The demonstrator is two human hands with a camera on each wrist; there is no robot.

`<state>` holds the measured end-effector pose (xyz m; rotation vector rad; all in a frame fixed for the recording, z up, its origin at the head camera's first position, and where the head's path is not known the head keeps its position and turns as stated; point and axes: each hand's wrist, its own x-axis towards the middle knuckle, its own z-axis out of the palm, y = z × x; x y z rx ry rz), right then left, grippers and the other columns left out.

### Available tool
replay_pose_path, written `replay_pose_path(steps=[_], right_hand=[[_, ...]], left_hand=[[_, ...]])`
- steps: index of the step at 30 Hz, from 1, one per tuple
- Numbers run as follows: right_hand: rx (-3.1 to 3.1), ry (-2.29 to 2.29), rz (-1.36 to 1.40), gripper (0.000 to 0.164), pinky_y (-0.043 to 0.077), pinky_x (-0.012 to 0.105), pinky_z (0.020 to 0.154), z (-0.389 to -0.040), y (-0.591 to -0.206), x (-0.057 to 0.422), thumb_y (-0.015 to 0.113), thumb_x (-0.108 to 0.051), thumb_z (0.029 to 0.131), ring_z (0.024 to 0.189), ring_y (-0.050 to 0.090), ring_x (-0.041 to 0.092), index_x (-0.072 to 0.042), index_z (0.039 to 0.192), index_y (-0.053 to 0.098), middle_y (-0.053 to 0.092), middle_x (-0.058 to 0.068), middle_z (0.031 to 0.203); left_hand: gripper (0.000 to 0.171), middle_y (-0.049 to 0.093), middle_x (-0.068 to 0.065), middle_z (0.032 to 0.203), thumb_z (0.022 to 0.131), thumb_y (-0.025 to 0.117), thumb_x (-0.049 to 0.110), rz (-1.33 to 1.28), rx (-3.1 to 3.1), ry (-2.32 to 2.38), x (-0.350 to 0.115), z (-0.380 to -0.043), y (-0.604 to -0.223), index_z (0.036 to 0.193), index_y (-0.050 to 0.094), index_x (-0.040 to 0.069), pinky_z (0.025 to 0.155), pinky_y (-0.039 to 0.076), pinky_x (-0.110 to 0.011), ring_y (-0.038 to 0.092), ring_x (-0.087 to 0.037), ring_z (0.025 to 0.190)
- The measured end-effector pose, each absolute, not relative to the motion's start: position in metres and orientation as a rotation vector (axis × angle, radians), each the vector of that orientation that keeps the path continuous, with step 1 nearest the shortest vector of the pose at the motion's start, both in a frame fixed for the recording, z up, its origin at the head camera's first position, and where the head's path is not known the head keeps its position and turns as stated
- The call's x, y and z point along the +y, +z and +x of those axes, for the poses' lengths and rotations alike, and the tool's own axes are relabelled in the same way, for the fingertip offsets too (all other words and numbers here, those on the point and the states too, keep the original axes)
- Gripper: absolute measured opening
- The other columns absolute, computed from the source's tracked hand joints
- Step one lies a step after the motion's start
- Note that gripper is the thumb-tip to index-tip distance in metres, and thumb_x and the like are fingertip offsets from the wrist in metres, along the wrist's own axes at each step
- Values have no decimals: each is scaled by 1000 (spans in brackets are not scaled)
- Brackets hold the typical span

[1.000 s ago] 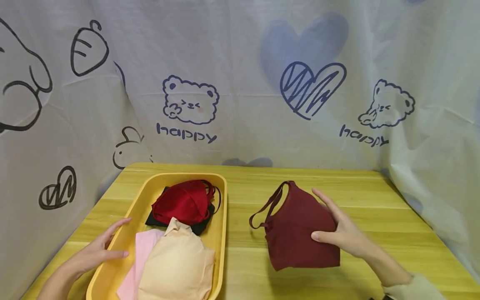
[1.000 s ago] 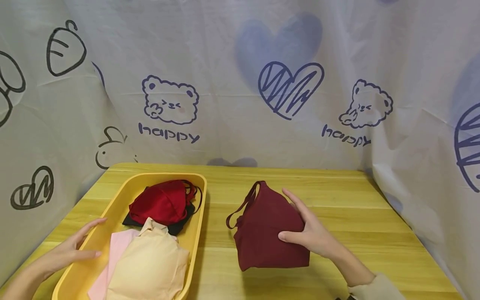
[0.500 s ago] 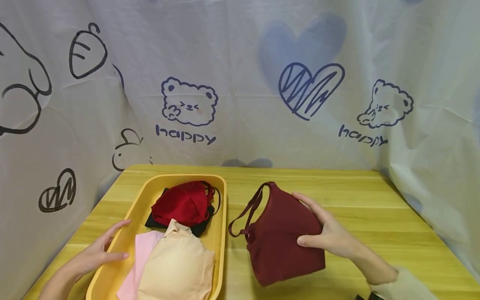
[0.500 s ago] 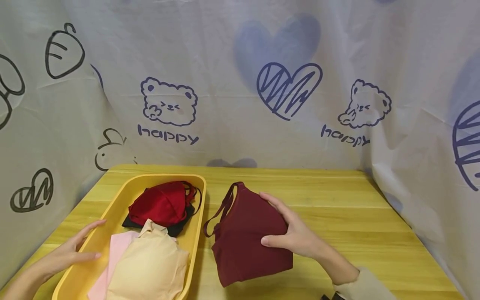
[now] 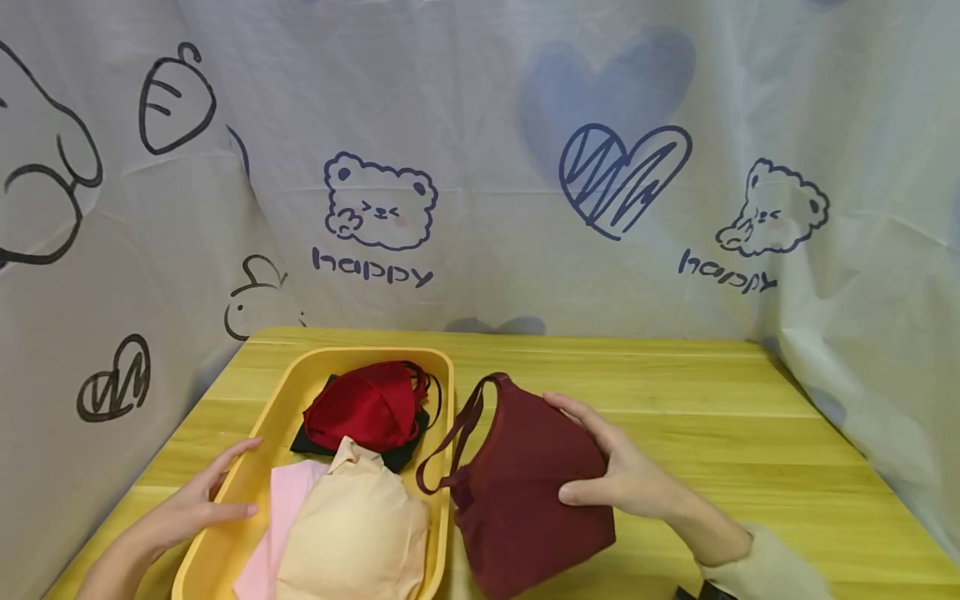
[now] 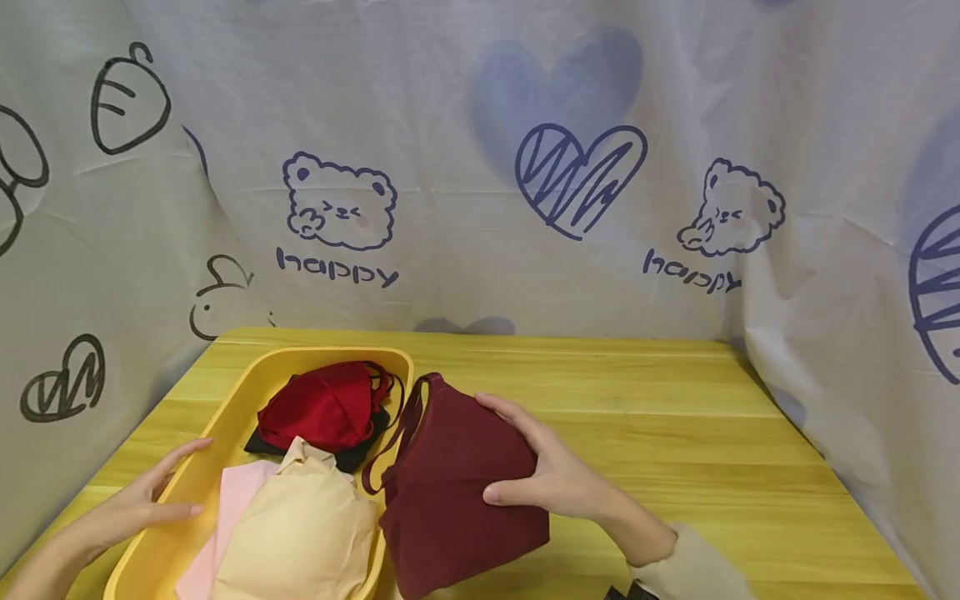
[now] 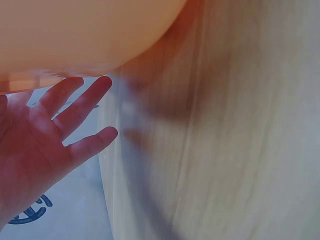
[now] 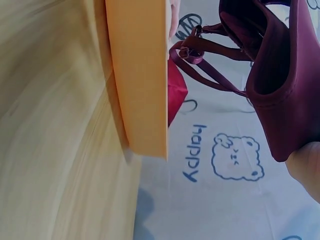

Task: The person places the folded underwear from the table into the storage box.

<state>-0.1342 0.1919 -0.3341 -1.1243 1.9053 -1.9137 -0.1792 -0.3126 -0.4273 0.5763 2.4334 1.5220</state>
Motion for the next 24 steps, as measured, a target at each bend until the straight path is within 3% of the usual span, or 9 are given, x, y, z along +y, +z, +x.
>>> replay_pose_path(steps=[3,4,10,11,16,20,24], right_hand=[[1872,-1915,-1120,75,46,27,89,-137,-337,182,60,2,84,114,49,13,-10,145,19,44,0,133],[1852,-1919,-1116,75,46,28,89,-138,-338,179,60,1,84,114,49,13,-11,145,19,44,0,133],[1780,-1900,-1055,76,46,29,89,-143,-344,150,63,-7,84,114,50,14,-7,145,17,43,2,133],[1779,-1886,-1038,77,46,30,89,-144,-345,145,63,-8,84,114,49,14,-7,145,17,43,3,133],[1737,-1831,-1012,76,45,34,90,-148,-353,122,66,-13,83,114,49,18,-13,145,21,39,12,136],[1741,-1799,-994,75,46,35,90,-152,-358,104,67,-17,83,113,50,19,-18,144,23,39,14,134],[1755,-1783,-951,74,46,33,89,-156,-362,87,67,-16,82,110,51,17,-24,142,26,43,9,131]], left_hand=[[73,23,27,131,81,58,2,590,2430,1530,-313,-179,-427,143,20,8,87,2,-76,0,-50,124],[72,24,28,131,82,57,2,601,2429,1534,-313,-178,-427,143,19,7,87,2,-76,1,-39,130],[73,24,31,126,81,59,2,603,2444,1524,-311,-177,-426,142,19,2,87,4,-75,3,-44,129],[73,24,31,127,81,59,3,598,2451,1516,-311,-178,-426,142,20,3,87,7,-75,4,-54,122],[73,23,30,128,81,60,5,562,2485,1476,-311,-176,-426,142,21,6,89,16,-72,13,-47,124],[74,24,20,135,81,61,7,531,2494,1468,-311,-176,-424,143,21,8,90,16,-72,13,-49,125],[75,22,-5,144,80,62,7,528,2476,1494,-309,-177,-422,142,20,4,89,10,-74,8,-54,124]])
